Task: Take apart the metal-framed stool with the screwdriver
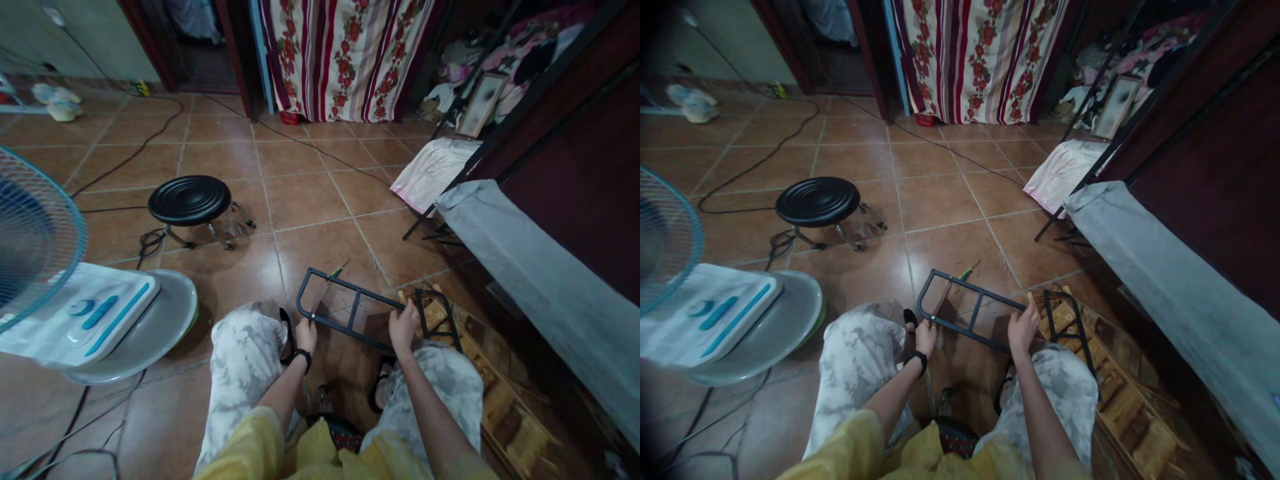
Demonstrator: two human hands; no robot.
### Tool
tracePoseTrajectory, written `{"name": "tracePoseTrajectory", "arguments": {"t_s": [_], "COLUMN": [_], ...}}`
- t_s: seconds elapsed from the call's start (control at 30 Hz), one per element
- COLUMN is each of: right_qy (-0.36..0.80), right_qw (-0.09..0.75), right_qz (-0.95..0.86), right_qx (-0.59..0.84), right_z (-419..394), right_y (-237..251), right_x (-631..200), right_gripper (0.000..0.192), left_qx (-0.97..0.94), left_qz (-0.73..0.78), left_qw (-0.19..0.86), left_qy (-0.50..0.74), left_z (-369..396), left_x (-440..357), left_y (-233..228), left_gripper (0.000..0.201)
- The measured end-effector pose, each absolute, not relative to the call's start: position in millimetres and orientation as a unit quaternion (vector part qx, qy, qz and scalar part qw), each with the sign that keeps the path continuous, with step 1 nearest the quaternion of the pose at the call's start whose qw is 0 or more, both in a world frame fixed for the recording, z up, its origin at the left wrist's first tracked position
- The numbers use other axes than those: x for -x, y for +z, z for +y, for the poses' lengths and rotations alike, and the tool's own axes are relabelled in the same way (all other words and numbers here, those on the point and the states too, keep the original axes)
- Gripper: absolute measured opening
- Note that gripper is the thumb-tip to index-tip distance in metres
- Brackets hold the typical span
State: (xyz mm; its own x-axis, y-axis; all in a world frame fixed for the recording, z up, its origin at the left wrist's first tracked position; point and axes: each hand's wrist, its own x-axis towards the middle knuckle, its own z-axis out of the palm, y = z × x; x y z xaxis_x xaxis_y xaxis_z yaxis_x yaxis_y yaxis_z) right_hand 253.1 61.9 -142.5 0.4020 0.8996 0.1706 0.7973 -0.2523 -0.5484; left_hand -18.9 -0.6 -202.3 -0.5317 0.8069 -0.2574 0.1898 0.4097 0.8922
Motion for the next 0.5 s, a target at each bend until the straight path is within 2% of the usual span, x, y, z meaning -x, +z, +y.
{"name": "tracePoseTrajectory", "arguments": {"t_s": [0.2,0.33,0.5], "right_qy": [0.242,0.2,0.149], "right_qw": [0.131,0.065,0.004], "right_qz": [-0.783,-0.837,-0.869], "right_qx": [0.558,0.506,0.472], "right_z": [45.0,37.8,38.6], "right_y": [-112.2,-107.0,-103.9], "right_x": [-123.8,-68.4,-51.8], "right_gripper": [0.027,0.025,0.024], "left_qx": [-0.294,-0.25,-0.137], "left_qz": [0.773,0.738,0.665], "left_qw": [0.352,0.383,0.418], "left_qy": [0.438,0.497,0.603], "left_z": [0.7,-0.8,-1.1], "left_x": [22.3,24.2,20.6], "left_y": [-202.7,-200.1,-190.5], "left_gripper": [0.011,0.012,0.016]}}
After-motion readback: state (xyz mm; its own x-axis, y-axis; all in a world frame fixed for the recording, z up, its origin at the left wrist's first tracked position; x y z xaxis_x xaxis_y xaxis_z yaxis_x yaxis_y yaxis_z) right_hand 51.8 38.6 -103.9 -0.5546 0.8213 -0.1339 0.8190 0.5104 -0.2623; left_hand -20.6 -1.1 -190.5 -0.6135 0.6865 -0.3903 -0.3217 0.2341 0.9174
